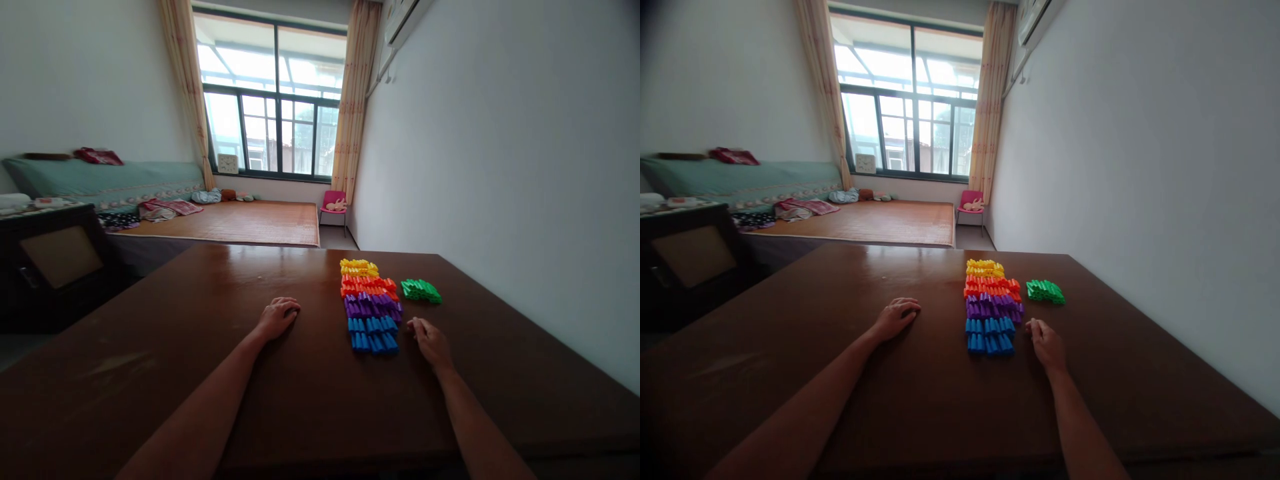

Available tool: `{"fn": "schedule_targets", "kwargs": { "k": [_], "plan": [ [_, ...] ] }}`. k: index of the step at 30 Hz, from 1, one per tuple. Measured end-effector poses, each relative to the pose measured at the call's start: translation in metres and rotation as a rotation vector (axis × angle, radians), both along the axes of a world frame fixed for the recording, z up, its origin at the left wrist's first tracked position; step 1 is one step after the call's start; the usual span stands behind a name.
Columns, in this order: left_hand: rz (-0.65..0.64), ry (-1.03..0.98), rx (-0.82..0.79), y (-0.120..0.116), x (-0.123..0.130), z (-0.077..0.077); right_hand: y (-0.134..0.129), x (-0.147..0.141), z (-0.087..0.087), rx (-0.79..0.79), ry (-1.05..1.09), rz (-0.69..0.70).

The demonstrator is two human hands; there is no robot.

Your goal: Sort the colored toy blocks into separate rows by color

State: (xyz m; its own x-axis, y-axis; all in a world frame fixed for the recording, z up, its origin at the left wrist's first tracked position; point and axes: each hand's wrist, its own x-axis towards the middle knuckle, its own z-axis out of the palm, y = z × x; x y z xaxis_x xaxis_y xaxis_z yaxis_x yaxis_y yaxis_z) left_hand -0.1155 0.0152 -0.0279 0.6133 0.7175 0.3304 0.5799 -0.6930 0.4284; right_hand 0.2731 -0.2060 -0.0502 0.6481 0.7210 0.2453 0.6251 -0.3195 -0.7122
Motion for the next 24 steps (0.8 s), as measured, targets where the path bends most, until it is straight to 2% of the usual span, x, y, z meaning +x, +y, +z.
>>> {"fn": "schedule_targets", "kwargs": {
  "k": [9, 18, 24],
  "plan": [
    [0.001, 0.016, 0.003, 0.001, 0.0, -0.003, -0.001, 0.004, -0.004, -0.049, -0.031, -0.002],
    [0.055, -0.001, -0.029, -0.001, 0.005, -0.005, -0.009, -0.003, 0.005, 0.048, 0.064, -0.026],
    [0.082, -0.042, -0.034, -0.006, 0.008, -0.005, -0.011, 0.0, 0.004, 0.07, 0.094, -0.039]
  ]
}}
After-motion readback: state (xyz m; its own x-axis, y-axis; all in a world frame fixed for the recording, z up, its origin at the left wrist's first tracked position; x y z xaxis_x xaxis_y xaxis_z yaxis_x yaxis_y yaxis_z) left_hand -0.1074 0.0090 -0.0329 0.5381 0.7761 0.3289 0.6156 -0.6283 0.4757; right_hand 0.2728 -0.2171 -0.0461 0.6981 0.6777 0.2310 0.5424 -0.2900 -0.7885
